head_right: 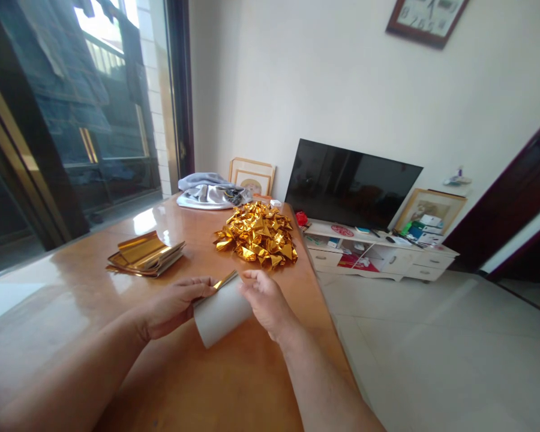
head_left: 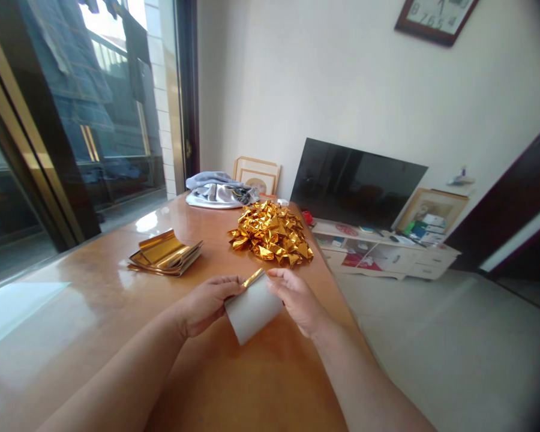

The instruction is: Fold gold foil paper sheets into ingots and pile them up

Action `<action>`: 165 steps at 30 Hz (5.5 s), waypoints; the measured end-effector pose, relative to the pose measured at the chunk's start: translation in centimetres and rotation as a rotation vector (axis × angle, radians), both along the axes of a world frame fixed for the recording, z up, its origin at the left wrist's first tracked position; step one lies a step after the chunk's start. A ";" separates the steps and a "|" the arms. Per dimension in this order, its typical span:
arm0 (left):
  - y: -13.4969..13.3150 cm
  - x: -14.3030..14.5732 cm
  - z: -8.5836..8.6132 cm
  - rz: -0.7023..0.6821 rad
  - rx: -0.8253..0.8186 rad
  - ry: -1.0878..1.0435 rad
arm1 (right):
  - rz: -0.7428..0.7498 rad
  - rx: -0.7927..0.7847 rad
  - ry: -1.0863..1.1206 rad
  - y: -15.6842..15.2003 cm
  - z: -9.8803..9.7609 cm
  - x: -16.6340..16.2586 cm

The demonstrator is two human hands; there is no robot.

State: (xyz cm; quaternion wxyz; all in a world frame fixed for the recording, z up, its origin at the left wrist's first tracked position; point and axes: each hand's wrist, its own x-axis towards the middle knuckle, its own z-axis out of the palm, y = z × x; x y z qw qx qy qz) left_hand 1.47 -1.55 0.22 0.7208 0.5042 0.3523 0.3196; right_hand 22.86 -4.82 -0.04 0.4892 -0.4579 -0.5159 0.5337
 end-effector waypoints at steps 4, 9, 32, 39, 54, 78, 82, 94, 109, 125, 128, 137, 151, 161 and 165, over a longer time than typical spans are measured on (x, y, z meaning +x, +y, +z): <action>0.3 -0.2 -0.2 0.038 0.156 0.196 | 0.046 -0.127 -0.059 -0.6 -0.2 -0.5; 1.0 -0.1 -0.8 0.133 0.435 0.558 | 0.043 -0.185 -0.198 -0.6 -1.5 -0.9; 0.6 0.1 -1.2 -0.059 1.100 0.948 | -0.082 0.070 -0.830 -0.4 -2.7 -0.7; 0.3 0.1 -1.0 -0.175 1.038 0.902 | 0.042 -0.109 -0.638 -0.5 -2.0 0.4; -0.3 -0.6 0.8 -0.290 0.923 0.872 | 0.564 -0.117 -0.384 -0.8 0.6 3.4; 0.0 -0.7 1.2 -0.034 0.650 0.601 | 0.098 -0.006 -0.682 0.7 -2.5 1.6; 0.2 -0.7 0.5 -0.057 0.724 0.703 | 0.032 0.052 -0.781 1.0 -3.4 1.4; 0.7 0.0 -1.9 -0.063 0.939 0.921 | -0.119 0.122 -0.969 0.5 -3.1 0.4; 0.4 0.4 -2.1 -0.067 0.995 1.032 | 0.064 0.210 -1.243 -1.5 0.3 -0.8; 0.0 1.0 -1.3 -0.071 1.000 1.059 | 0.024 0.230 -1.422 -2.6 1.4 -1.0; 0.1 1.0 -1.4 -0.073 1.004 1.063 | 0.049 0.265 -1.397 -2.9 1.8 -1.3; -0.1 1.1 -1.0 -0.074 0.986 1.079 | 0.072 0.185 -1.460 -3.6 1.6 -1.6; 0.2 1.0 -1.6 -0.068 0.990 1.068 | 0.065 0.099 -1.440 -3.9 2.1 -1.9; 0.3 0.8 -1.8 -0.058 0.977 1.051 | 0.064 0.094 -1.442 -3.9 2.0 -2.0; 0.3 0.8 -1.6 -0.059 0.975 1.046 | 0.058 0.146 -1.441 -3.9 2.2 -2.3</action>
